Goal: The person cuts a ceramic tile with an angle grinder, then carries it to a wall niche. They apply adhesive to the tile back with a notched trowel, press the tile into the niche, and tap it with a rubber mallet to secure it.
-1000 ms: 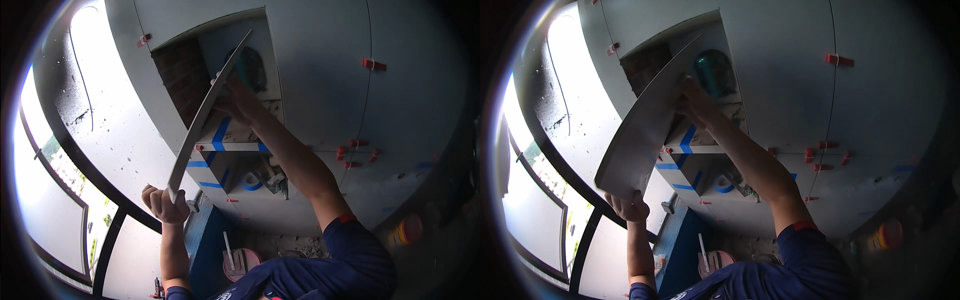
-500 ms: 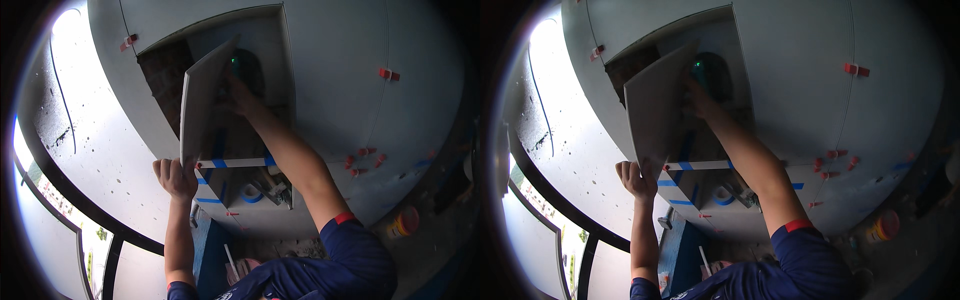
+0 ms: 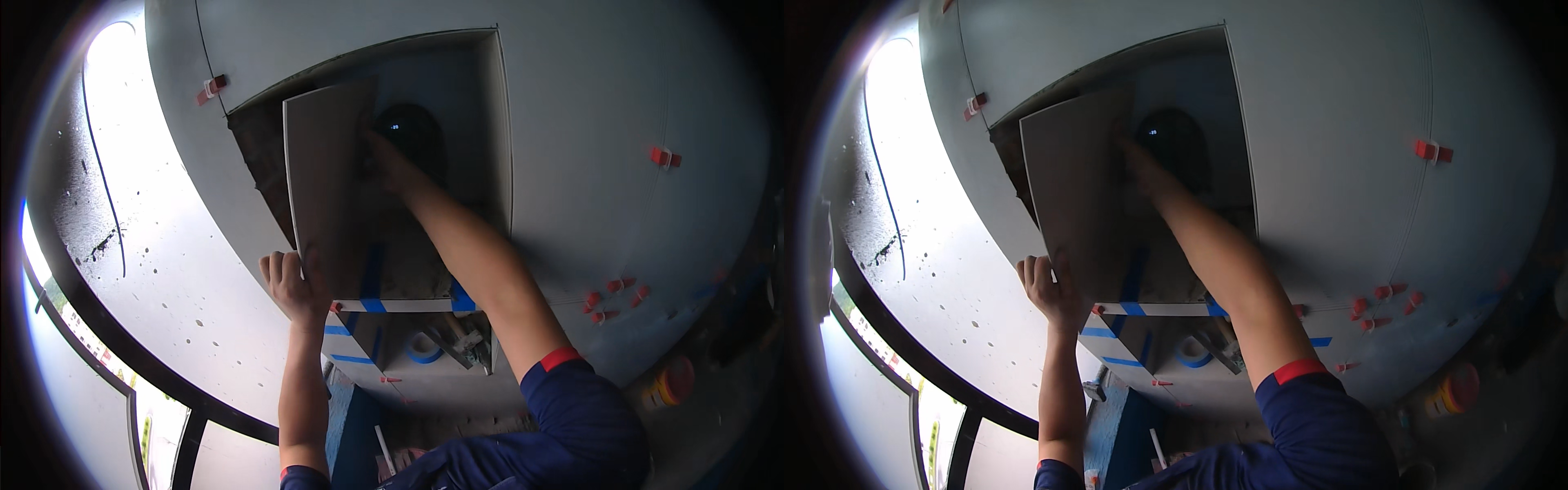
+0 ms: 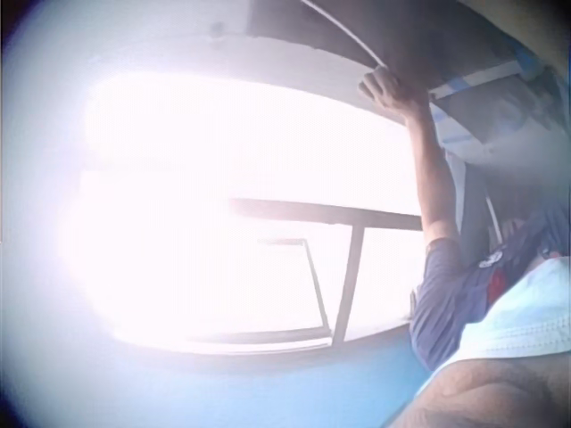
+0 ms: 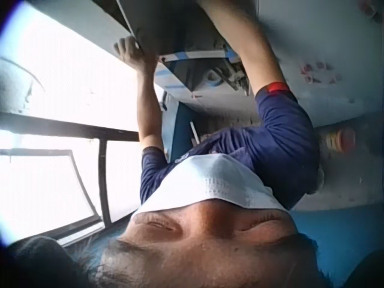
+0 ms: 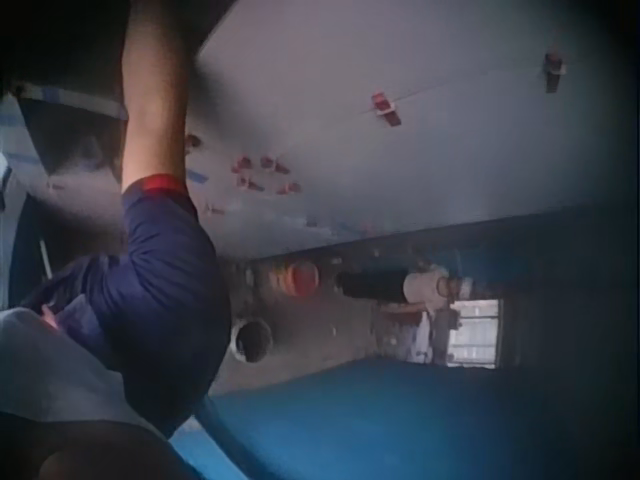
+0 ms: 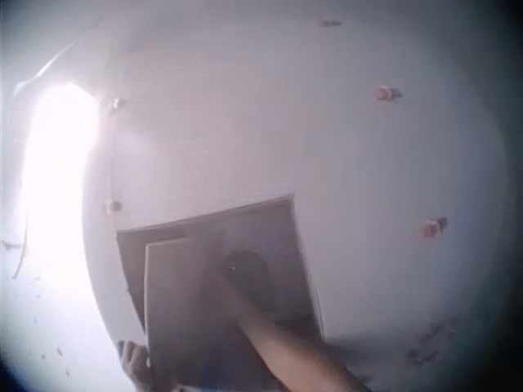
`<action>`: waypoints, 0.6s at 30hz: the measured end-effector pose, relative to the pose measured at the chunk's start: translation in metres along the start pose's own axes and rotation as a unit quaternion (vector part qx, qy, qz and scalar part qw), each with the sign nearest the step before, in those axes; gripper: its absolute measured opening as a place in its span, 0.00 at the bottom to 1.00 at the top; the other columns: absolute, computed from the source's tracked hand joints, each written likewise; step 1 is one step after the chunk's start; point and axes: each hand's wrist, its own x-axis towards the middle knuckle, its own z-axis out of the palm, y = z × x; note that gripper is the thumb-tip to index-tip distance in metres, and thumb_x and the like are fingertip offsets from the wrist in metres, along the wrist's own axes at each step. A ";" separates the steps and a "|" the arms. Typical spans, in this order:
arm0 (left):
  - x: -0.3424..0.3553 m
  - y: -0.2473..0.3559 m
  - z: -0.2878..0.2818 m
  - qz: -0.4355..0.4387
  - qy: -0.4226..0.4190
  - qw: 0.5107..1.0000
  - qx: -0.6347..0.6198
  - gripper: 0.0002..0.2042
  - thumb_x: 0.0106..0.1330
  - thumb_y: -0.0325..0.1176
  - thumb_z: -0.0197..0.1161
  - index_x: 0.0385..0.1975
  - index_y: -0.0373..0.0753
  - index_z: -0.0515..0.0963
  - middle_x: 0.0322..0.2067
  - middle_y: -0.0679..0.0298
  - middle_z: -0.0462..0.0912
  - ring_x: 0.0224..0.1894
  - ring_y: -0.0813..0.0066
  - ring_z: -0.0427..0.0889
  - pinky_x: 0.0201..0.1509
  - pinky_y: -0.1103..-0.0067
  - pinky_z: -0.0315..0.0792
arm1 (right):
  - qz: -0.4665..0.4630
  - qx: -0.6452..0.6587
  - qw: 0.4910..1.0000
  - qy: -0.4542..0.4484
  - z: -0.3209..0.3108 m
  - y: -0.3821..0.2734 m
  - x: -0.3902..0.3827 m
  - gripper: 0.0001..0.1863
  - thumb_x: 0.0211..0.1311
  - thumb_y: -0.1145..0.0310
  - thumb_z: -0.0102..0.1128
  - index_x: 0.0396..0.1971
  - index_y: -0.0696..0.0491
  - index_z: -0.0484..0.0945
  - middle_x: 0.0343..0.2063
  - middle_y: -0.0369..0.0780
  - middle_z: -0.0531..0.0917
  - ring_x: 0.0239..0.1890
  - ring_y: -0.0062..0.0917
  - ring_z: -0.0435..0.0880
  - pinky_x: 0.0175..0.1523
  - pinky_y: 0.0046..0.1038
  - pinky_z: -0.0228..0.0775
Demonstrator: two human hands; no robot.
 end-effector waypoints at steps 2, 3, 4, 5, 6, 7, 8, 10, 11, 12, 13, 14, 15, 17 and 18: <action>-0.001 -0.006 0.007 -0.016 0.008 1.000 0.003 0.14 0.68 0.31 0.65 0.21 0.38 0.70 0.22 0.60 0.66 0.32 0.63 0.66 0.35 0.68 0.61 | 0.025 -0.002 1.000 0.009 0.009 -0.001 0.003 0.46 0.67 0.32 0.52 0.72 0.52 0.61 0.70 0.42 0.65 0.71 0.40 0.63 0.69 0.49 0.60; 0.001 -0.008 0.009 -0.019 0.009 1.000 0.005 0.14 0.69 0.31 0.65 0.21 0.38 0.70 0.22 0.61 0.66 0.32 0.63 0.65 0.35 0.68 0.61 | 0.043 0.001 0.999 0.011 0.014 -0.003 0.005 0.46 0.68 0.33 0.52 0.73 0.54 0.59 0.72 0.42 0.64 0.72 0.37 0.62 0.72 0.43 0.57; 0.003 -0.008 0.011 -0.025 0.010 1.000 0.003 0.14 0.69 0.31 0.64 0.21 0.38 0.70 0.22 0.61 0.67 0.32 0.63 0.65 0.35 0.68 0.61 | 0.061 0.001 0.998 0.015 0.014 -0.004 0.007 0.47 0.69 0.34 0.51 0.74 0.55 0.57 0.73 0.43 0.63 0.74 0.34 0.61 0.75 0.38 0.53; 0.003 -0.008 0.013 -0.031 0.011 0.999 0.002 0.15 0.69 0.31 0.64 0.20 0.38 0.70 0.22 0.61 0.67 0.32 0.63 0.65 0.35 0.68 0.61 | 0.055 0.006 0.998 0.007 0.015 -0.003 0.009 0.47 0.69 0.35 0.51 0.74 0.55 0.58 0.73 0.42 0.63 0.74 0.34 0.61 0.75 0.38 0.53; 0.003 -0.009 0.016 -0.038 0.011 0.999 0.002 0.15 0.69 0.31 0.64 0.20 0.38 0.70 0.22 0.61 0.67 0.32 0.63 0.65 0.36 0.68 0.61 | 0.049 0.012 0.999 -0.001 0.017 -0.002 0.011 0.46 0.69 0.35 0.51 0.74 0.55 0.58 0.73 0.42 0.63 0.74 0.34 0.62 0.75 0.37 0.53; 0.004 -0.009 0.019 -0.045 0.013 0.999 0.001 0.15 0.70 0.31 0.64 0.20 0.39 0.70 0.22 0.61 0.67 0.32 0.63 0.65 0.36 0.68 0.61 | 0.040 0.017 0.999 -0.010 0.016 -0.001 0.016 0.46 0.69 0.35 0.51 0.74 0.55 0.59 0.73 0.42 0.64 0.73 0.34 0.62 0.75 0.37 0.54; 0.005 -0.009 0.022 -0.052 0.015 0.999 0.000 0.15 0.70 0.31 0.64 0.20 0.39 0.70 0.22 0.61 0.67 0.32 0.63 0.65 0.36 0.68 0.61 | 0.027 0.005 1.000 -0.012 0.014 0.001 0.022 0.46 0.69 0.34 0.51 0.74 0.55 0.59 0.73 0.43 0.64 0.73 0.34 0.62 0.75 0.36 0.54; 0.005 -0.014 0.029 -0.050 0.010 0.999 0.001 0.12 0.68 0.29 0.65 0.23 0.38 0.72 0.23 0.61 0.68 0.33 0.64 0.66 0.36 0.69 0.62 | 0.000 -0.020 1.000 -0.018 0.007 0.008 0.037 0.47 0.69 0.34 0.51 0.74 0.55 0.59 0.73 0.43 0.63 0.74 0.34 0.62 0.75 0.35 0.53; 0.005 -0.015 0.033 -0.048 0.009 0.999 0.000 0.10 0.68 0.27 0.65 0.24 0.38 0.73 0.24 0.61 0.69 0.33 0.64 0.66 0.36 0.70 0.63 | 0.000 -0.022 1.000 -0.022 0.002 0.010 0.045 0.47 0.69 0.33 0.50 0.74 0.55 0.59 0.73 0.44 0.63 0.74 0.34 0.61 0.75 0.35 0.53; 0.006 -0.015 0.037 -0.057 0.013 0.998 -0.007 0.11 0.69 0.29 0.65 0.23 0.39 0.72 0.24 0.61 0.69 0.33 0.64 0.66 0.37 0.69 0.63 | 0.000 -0.024 0.999 -0.025 -0.003 0.012 0.053 0.47 0.69 0.33 0.49 0.74 0.56 0.59 0.73 0.44 0.63 0.74 0.34 0.61 0.75 0.35 0.53; 0.004 -0.018 0.039 -0.066 0.014 0.998 -0.008 0.13 0.69 0.31 0.64 0.22 0.39 0.72 0.24 0.61 0.68 0.33 0.64 0.66 0.38 0.69 0.62 | 0.004 -0.023 0.999 -0.032 0.001 0.014 0.054 0.47 0.69 0.32 0.49 0.74 0.56 0.58 0.73 0.45 0.63 0.74 0.34 0.61 0.75 0.34 0.52; 0.002 -0.021 0.042 -0.076 0.016 0.997 -0.010 0.14 0.70 0.33 0.64 0.21 0.40 0.71 0.24 0.61 0.68 0.33 0.63 0.66 0.39 0.68 0.62 | 0.000 -0.028 0.999 -0.029 0.003 0.016 0.053 0.48 0.69 0.32 0.48 0.74 0.56 0.58 0.73 0.45 0.63 0.74 0.34 0.61 0.75 0.34 0.52; 0.000 -0.025 0.046 -0.070 0.018 0.997 0.005 0.14 0.70 0.35 0.64 0.21 0.40 0.71 0.24 0.62 0.68 0.34 0.64 0.66 0.41 0.68 0.62 | -0.005 -0.035 0.999 -0.026 0.004 0.019 0.052 0.48 0.69 0.31 0.47 0.74 0.56 0.58 0.73 0.46 0.63 0.74 0.34 0.61 0.76 0.34 0.52; 0.000 -0.034 0.049 -0.055 0.025 0.997 0.041 0.14 0.70 0.37 0.65 0.22 0.41 0.72 0.25 0.63 0.68 0.35 0.65 0.66 0.45 0.68 0.62 | -0.010 -0.052 0.998 -0.019 0.010 0.018 0.051 0.48 0.69 0.31 0.47 0.74 0.56 0.58 0.73 0.46 0.62 0.74 0.35 0.60 0.76 0.34 0.51; -0.003 -0.038 0.049 -0.063 0.020 0.996 0.061 0.14 0.70 0.38 0.65 0.22 0.42 0.72 0.26 0.64 0.68 0.35 0.65 0.66 0.46 0.68 0.61 | -0.009 -0.065 0.998 -0.012 0.013 0.018 0.051 0.48 0.69 0.31 0.46 0.74 0.56 0.58 0.73 0.46 0.62 0.75 0.35 0.59 0.76 0.34 0.51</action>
